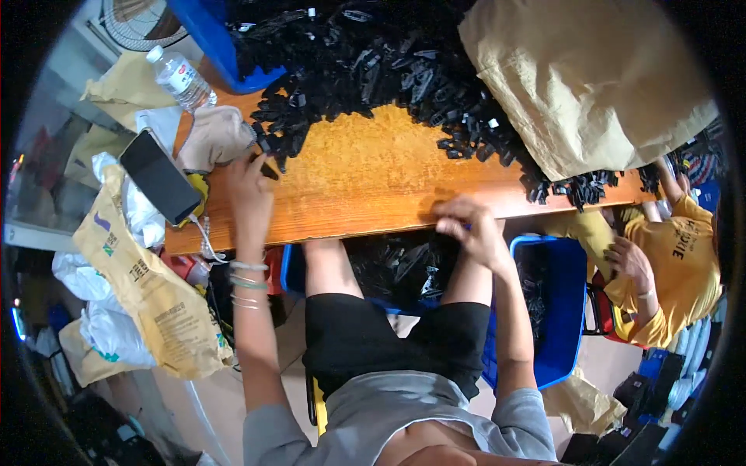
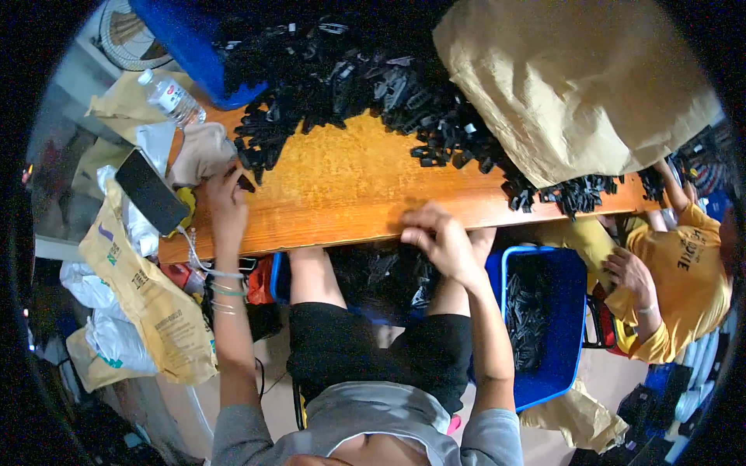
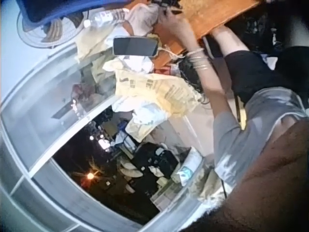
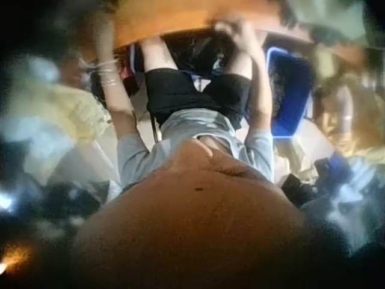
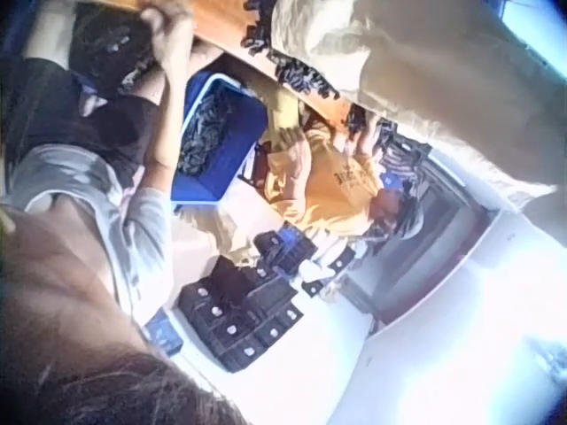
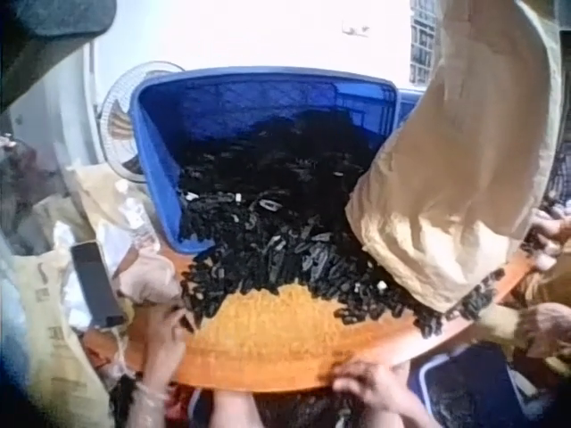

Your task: The person assembles plastic components by fitting and snapping pieces together by hand, then gathers the plastic parts from the table and fills a large sack with them.

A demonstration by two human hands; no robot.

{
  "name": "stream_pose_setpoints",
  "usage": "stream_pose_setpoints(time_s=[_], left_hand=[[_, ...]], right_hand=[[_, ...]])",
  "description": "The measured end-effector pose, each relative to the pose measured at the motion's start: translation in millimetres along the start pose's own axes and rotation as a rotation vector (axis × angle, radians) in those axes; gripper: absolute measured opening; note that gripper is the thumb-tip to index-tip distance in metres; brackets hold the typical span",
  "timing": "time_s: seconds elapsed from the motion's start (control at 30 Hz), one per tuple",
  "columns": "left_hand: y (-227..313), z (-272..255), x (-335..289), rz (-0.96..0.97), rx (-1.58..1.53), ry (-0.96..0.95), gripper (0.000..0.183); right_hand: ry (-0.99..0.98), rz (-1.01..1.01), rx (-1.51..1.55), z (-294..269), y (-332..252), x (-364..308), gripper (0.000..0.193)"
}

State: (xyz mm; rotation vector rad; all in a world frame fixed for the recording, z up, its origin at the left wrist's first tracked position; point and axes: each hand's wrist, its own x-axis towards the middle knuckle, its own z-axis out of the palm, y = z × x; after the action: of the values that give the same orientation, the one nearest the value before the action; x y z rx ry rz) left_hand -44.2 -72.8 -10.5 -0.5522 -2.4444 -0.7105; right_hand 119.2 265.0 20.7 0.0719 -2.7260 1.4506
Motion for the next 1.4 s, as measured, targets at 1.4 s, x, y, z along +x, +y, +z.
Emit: stream_pose_setpoints(time_s=[1.4], left_hand=[[111.4, 37.6, -4.4, 0.209, -0.742, -0.374, 0.016]], right_hand=[[-0.107, -0.164, -0.132, 12.6, 3.3, 31.9, 0.031]])
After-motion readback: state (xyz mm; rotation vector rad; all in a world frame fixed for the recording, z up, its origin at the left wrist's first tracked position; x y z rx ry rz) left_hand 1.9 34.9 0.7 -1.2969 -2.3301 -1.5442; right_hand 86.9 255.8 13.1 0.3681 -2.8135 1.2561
